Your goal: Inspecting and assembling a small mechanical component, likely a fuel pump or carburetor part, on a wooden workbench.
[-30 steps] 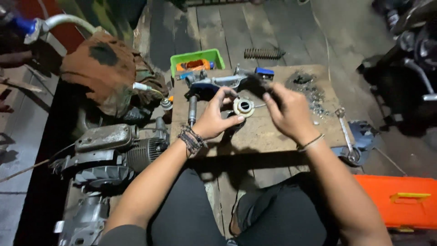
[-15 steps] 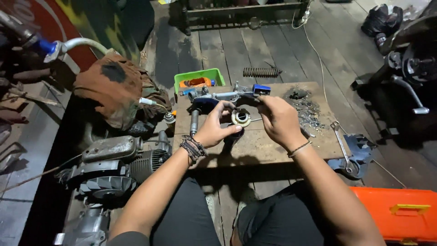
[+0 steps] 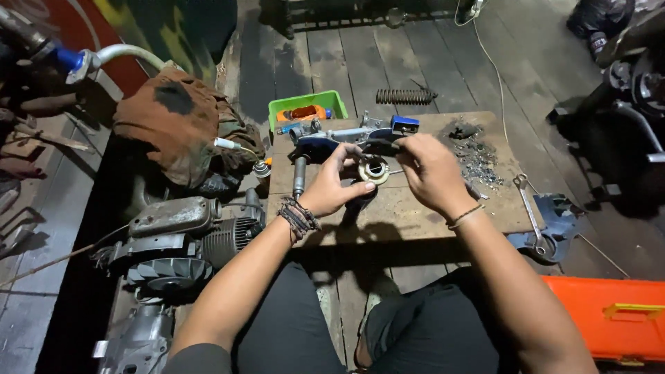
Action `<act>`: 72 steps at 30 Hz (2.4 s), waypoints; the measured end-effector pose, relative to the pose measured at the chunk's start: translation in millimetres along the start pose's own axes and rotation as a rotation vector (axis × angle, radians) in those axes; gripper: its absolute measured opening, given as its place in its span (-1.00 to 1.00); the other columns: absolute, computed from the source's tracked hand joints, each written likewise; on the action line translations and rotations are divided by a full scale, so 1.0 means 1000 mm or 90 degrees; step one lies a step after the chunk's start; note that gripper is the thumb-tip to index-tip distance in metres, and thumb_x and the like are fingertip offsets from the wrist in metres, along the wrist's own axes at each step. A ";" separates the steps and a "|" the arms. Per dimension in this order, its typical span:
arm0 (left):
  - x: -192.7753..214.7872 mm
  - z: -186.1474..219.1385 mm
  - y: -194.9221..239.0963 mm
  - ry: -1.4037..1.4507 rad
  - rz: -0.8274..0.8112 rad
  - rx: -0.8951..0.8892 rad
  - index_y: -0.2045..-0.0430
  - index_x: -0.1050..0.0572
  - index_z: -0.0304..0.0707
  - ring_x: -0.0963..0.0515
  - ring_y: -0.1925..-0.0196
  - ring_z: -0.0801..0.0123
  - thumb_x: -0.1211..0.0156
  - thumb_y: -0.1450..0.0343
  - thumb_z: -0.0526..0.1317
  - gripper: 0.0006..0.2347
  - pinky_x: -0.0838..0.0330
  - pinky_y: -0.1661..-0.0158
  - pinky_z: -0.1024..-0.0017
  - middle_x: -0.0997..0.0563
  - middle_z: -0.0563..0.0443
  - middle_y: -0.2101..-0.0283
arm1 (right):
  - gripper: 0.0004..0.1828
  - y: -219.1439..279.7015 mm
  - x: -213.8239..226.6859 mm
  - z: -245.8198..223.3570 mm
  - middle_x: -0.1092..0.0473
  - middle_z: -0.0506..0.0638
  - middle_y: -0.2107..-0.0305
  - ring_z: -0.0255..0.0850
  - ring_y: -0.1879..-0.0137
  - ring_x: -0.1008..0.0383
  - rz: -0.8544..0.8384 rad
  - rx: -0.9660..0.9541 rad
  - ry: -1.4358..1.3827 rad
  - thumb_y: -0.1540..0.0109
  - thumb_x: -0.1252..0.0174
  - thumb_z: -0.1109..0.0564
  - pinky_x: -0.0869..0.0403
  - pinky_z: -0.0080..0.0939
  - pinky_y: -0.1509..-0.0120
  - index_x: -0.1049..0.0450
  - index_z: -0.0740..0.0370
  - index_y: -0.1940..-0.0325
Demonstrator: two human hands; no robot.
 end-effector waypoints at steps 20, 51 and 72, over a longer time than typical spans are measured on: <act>-0.008 0.003 -0.002 -0.010 -0.039 0.003 -0.02 -0.34 -0.31 -0.60 0.01 0.25 -0.55 -0.24 -0.27 -0.47 -0.56 -0.04 0.19 -0.52 -0.05 0.14 | -0.88 -0.001 0.020 -0.015 -0.44 0.07 0.31 0.14 0.13 -0.43 0.070 0.055 -0.051 -0.36 -0.19 0.23 -0.44 0.07 0.01 -0.52 0.19 0.01; -0.012 0.019 0.006 -0.067 -0.063 -0.039 0.01 -0.45 -0.30 -0.63 0.06 0.23 -0.52 -0.27 -0.24 -0.55 -0.55 0.01 0.18 -0.61 -0.14 0.17 | -0.67 0.006 0.012 -0.021 -0.38 0.04 0.39 -0.06 0.29 -0.34 0.038 0.176 0.061 -0.39 -0.08 0.17 -0.39 -0.08 0.10 -0.57 0.04 -0.22; -0.023 0.038 0.009 -0.046 -0.055 -0.057 0.06 -0.47 -0.30 -0.60 0.06 0.35 -0.50 -0.26 -0.28 -0.59 -0.56 0.03 0.25 -0.65 -0.10 0.19 | -0.70 0.001 0.015 -0.056 -0.40 0.03 0.35 0.04 0.27 -0.41 0.112 0.195 0.041 -0.30 -0.18 0.15 -0.43 0.01 0.17 -0.59 0.07 -0.11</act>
Point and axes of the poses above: each hand's wrist, its own y-axis away from the middle knuckle, its own x-axis out of the back of the hand, z = x × y, the point moved 10 cm from there along -y, towards the middle knuckle
